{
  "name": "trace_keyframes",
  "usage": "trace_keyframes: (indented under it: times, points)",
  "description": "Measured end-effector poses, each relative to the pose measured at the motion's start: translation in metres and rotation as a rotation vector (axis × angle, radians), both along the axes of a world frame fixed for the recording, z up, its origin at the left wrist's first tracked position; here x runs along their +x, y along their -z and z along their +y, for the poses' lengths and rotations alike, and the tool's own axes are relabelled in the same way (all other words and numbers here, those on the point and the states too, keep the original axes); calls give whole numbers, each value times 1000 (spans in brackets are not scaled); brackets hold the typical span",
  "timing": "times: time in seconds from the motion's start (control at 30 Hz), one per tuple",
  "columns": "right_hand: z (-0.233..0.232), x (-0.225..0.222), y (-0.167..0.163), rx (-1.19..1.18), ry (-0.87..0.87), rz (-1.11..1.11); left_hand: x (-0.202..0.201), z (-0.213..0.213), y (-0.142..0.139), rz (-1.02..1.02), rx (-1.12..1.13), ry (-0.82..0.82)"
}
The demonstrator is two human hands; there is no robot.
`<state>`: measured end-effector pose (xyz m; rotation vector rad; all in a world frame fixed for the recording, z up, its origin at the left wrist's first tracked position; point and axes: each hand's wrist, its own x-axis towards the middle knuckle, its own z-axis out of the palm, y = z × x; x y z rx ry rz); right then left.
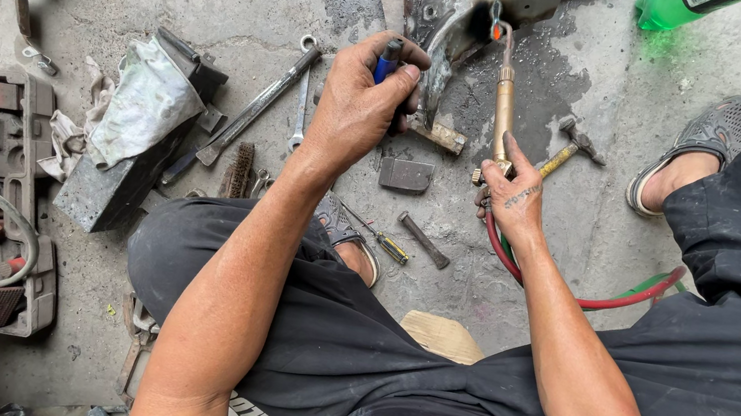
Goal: The person sits on the workshop floor and uses a gas torch to heat a metal bracket, adjusting the torch and lighter repeatedly. They then set the torch down, pick up a hammer, and strike the heated bracket while holding a cloth, wiping and repositioning the part on the floor.
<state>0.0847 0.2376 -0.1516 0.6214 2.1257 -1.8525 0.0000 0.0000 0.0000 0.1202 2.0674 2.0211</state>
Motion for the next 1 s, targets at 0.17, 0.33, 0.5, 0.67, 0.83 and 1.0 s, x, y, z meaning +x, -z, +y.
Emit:
trace_keyframes:
  times: [0.17,0.33,0.5,0.67,0.83,1.0]
  points:
    - [12,42,36,29,-42,14,58,10,42,-18,-37,-46]
    - [11,42,37,12,-39,13,57,10,46,12,-58,-39]
    - [23,40,57,-14,-21,-3,52,24,65,-10,-18,-35]
    - [28,33,59,25,-45,12,50,28,69,-43,10,-26]
    - [17,38,41,22,-48,-1,56,21,51,-52,2,-18]
    - [22,47,48,8,-32,-25,59,27,64,-38,8,6]
